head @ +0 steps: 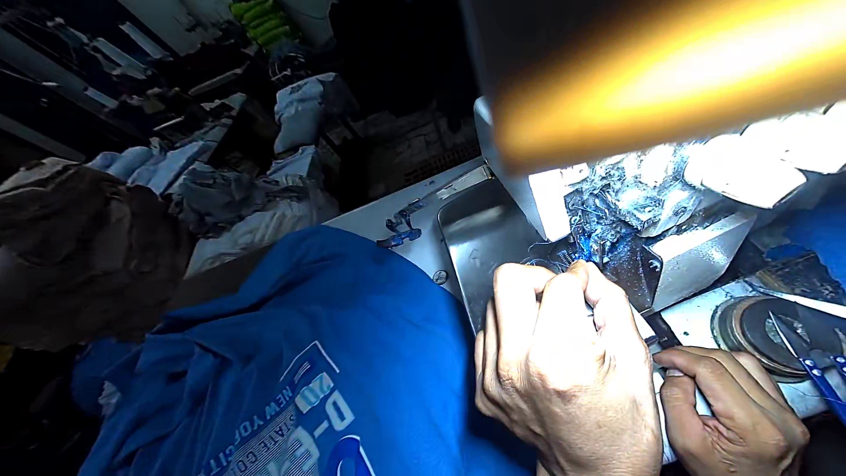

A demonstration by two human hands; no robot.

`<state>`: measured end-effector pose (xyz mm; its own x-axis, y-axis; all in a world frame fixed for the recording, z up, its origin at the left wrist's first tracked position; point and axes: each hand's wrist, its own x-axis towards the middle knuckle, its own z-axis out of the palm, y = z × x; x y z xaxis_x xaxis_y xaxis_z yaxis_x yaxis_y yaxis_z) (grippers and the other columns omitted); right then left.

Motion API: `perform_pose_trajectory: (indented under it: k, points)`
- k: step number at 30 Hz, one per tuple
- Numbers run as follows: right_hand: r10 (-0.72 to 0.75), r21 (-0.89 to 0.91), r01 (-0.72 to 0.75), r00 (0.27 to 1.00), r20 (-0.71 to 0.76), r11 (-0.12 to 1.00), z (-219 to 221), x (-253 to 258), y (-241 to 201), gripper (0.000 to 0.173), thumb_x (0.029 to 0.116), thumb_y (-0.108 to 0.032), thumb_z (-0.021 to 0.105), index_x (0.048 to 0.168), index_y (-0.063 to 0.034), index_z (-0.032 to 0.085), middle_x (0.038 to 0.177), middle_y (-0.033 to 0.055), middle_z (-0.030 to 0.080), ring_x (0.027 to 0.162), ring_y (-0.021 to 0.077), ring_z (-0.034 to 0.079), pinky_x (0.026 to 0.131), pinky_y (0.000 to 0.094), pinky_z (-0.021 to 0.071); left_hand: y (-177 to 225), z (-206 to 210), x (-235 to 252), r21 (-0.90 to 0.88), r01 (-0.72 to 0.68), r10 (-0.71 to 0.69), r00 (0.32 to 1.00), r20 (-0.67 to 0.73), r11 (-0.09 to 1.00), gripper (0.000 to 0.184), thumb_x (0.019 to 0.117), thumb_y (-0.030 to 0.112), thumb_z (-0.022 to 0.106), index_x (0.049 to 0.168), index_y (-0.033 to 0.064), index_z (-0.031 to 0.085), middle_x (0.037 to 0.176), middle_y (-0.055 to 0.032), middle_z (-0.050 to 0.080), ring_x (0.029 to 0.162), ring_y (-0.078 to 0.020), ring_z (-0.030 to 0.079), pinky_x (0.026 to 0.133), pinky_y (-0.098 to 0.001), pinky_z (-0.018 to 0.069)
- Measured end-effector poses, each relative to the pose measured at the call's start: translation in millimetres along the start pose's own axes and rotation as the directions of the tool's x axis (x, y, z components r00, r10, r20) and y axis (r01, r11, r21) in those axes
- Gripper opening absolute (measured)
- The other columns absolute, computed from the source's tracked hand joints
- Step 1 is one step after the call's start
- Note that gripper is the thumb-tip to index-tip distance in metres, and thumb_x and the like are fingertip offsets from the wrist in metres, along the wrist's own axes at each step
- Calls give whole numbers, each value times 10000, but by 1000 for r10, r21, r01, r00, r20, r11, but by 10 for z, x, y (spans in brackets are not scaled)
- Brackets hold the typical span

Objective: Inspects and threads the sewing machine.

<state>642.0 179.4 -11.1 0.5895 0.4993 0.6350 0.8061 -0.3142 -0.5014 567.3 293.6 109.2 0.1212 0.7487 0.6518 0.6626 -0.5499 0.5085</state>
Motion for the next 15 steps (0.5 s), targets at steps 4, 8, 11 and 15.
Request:
perform_pose_trajectory:
  k: [4,8,11,15]
  points:
    - [3,5,-3,1000,-4,1000,5,-9,5,281,913,-136,494,850,-113,767,842,54,741,783,172,626,722,324,468,-8,7,0,-10,-8,8,1000,-12,1000,52,831,250,774,855,211,800,786,93,537,628,-29,498,530,-226,357]
    - [-4,11,4,1000,-14,1000,14,-8,15,278,912,-144,498,848,-114,767,831,48,736,789,165,624,725,315,467,-2,19,6,7,-6,7,1000,-24,1000,51,839,249,759,844,216,797,771,93,533,619,-29,485,541,-237,341]
    - [-3,13,4,1000,-12,1000,15,-11,16,279,916,-142,497,854,-114,768,834,48,735,787,168,622,720,316,464,2,26,13,16,-7,7,1000,-22,1000,46,839,247,765,846,215,797,768,96,534,606,-24,482,532,-237,334]
    - [3,13,-2,1000,-17,1000,21,-14,14,280,920,-150,499,851,-118,768,833,45,735,788,162,622,722,318,464,-12,23,11,26,-8,8,1000,-11,1000,67,843,274,768,861,219,804,783,93,544,604,-32,490,528,-242,361]
